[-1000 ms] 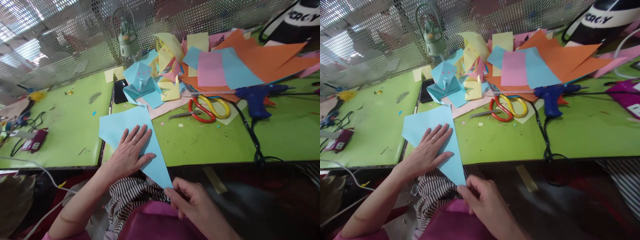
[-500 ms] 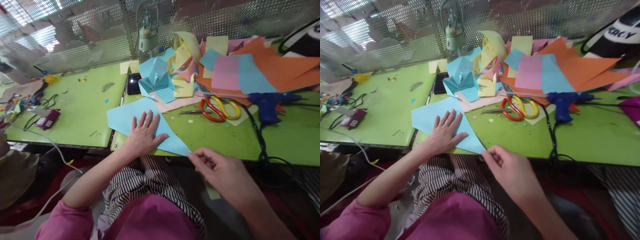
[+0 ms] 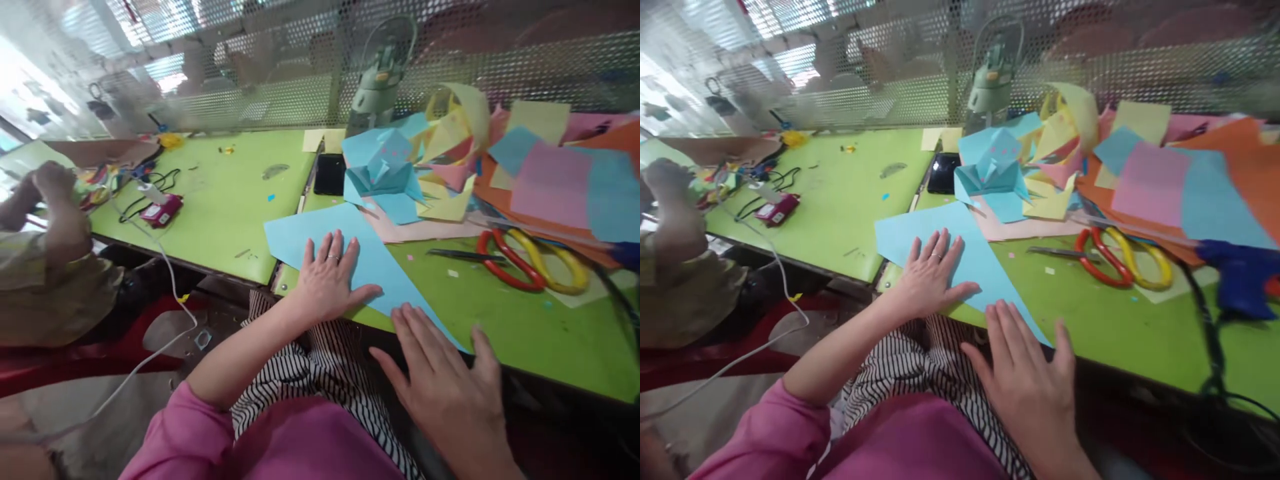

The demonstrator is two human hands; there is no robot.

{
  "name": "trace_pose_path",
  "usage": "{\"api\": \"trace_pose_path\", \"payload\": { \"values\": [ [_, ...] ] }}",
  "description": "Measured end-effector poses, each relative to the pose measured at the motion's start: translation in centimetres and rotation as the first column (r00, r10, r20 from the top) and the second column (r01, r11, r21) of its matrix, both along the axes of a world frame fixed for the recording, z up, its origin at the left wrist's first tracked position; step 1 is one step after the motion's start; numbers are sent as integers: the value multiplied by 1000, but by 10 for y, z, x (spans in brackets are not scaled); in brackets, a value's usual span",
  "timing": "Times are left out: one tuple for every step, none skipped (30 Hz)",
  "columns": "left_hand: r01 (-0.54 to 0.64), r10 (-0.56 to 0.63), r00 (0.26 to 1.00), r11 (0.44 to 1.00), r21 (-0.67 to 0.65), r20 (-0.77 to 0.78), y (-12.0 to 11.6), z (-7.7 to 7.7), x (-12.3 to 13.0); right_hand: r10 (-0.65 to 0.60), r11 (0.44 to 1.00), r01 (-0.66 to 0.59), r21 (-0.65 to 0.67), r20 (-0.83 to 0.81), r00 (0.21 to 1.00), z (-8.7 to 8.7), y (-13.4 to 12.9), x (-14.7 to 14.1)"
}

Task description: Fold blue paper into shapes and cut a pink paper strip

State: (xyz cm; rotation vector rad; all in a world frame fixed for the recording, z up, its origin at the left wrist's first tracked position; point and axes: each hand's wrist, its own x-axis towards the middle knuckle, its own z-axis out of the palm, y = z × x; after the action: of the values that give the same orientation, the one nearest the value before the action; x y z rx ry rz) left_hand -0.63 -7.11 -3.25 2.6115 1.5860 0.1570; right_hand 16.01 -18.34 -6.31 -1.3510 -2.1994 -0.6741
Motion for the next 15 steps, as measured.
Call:
{"api": "trace_pose_path", "payload": {
  "values": [
    [-12, 12, 1000, 1000, 3, -3, 0, 1, -6, 7, 1000, -8, 15, 10, 1000, 1, 1, 1],
    [-27, 27, 1000, 1000, 7, -2, 0, 2, -11, 11, 1000, -11, 21, 19, 1000, 4, 2, 3],
    [-42, 42, 999, 999, 12, 2, 0, 2, -13, 14, 1000, -14, 24, 31, 999, 6, 2, 6],
    [-55, 55, 998, 998, 20, 12, -1, 2, -13, 14, 1000, -15, 27, 46, 999, 9, 1, 10],
    [-62, 62, 998, 998, 29, 25, -2, 1, -11, 13, 1000, -15, 27, 67, 998, 12, 0, 15],
    [-59, 58, 998, 997, 41, 40, -5, 0, -6, 7, 1000, -9, 26, 91, 996, 15, -1, 22],
    [-40, 37, 998, 998, 57, 55, -8, -2, -1, -5, 1000, 3, 23, 116, 993, 18, -2, 29],
    [-5, 0, 998, 997, 78, 68, -13, -4, 6, -18, 1000, 15, 17, 139, 990, 20, -3, 36],
    [38, -46, 996, 994, 105, 78, -18, -6, 11, -27, 1000, 25, 14, 156, 987, 22, -4, 43],
    [83, -94, 992, 988, 132, 85, -23, -8, 15, -32, 1000, 31, 6, 166, 986, 23, -5, 49],
    [121, -136, 987, 980, 157, 88, -28, -10, 17, -34, 999, 35, -1, 169, 985, 23, -6, 54],
    [146, -163, 983, 974, 176, 89, -32, -13, 16, -34, 999, 35, -4, 167, 985, 22, -7, 57],
    [154, -172, 981, 970, 186, 86, -35, -14, 13, -33, 999, 34, -8, 163, 986, 21, -7, 59],
    [147, -165, 983, 971, 189, 80, -37, -16, 8, -36, 999, 38, -8, 156, 987, 20, -8, 60],
    [131, -147, 987, 973, 190, 71, -38, -17, 1, -44, 999, 45, -7, 150, 988, 18, -8, 60]
  ]
}}
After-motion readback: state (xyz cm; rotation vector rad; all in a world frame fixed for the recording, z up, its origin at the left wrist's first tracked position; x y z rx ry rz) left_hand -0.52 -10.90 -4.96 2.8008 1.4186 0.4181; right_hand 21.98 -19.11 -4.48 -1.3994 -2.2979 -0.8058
